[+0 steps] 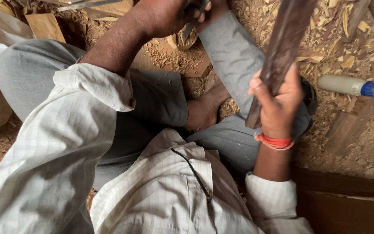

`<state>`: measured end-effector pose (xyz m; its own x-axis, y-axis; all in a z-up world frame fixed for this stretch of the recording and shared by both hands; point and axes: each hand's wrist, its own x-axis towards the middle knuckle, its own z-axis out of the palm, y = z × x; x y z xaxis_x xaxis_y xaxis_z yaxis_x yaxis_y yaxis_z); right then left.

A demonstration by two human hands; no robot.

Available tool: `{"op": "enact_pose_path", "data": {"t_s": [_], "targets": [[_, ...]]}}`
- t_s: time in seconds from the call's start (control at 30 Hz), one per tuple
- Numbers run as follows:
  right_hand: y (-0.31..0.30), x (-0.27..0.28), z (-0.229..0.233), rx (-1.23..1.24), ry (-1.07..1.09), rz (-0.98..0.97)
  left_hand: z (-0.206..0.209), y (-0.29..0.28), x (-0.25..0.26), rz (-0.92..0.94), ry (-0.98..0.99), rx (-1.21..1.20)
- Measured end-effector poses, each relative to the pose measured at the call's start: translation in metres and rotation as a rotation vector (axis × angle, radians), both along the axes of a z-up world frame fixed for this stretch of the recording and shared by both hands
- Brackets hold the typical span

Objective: The person sits on the floor and carves a small wooden object using a chisel and a wooden mallet. They repeatedly strike the chisel to shape the wood, occasionally adjusting the piece and switching between different chisels.

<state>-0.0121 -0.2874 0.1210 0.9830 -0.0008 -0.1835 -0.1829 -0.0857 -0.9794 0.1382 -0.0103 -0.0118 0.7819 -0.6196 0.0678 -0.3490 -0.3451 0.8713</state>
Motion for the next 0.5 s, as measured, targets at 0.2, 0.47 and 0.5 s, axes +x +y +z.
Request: {"op": "enact_pose_path", "data": {"t_s": [0.2, 0.47, 0.5], "targets": [[-0.004, 0.033, 0.018, -0.083, -0.298, 0.106, 0.003, 0.002, -0.004, 0.034, -0.022, 0.047], [0.013, 0.052, 0.030, -0.622, -0.187, 0.293, -0.004, -0.003, -0.009, 0.032, -0.042, 0.136], [0.014, 0.056, 0.034, -0.804, -0.282, 0.403, -0.005, -0.003, -0.006, 0.026, -0.037, 0.117]]}}
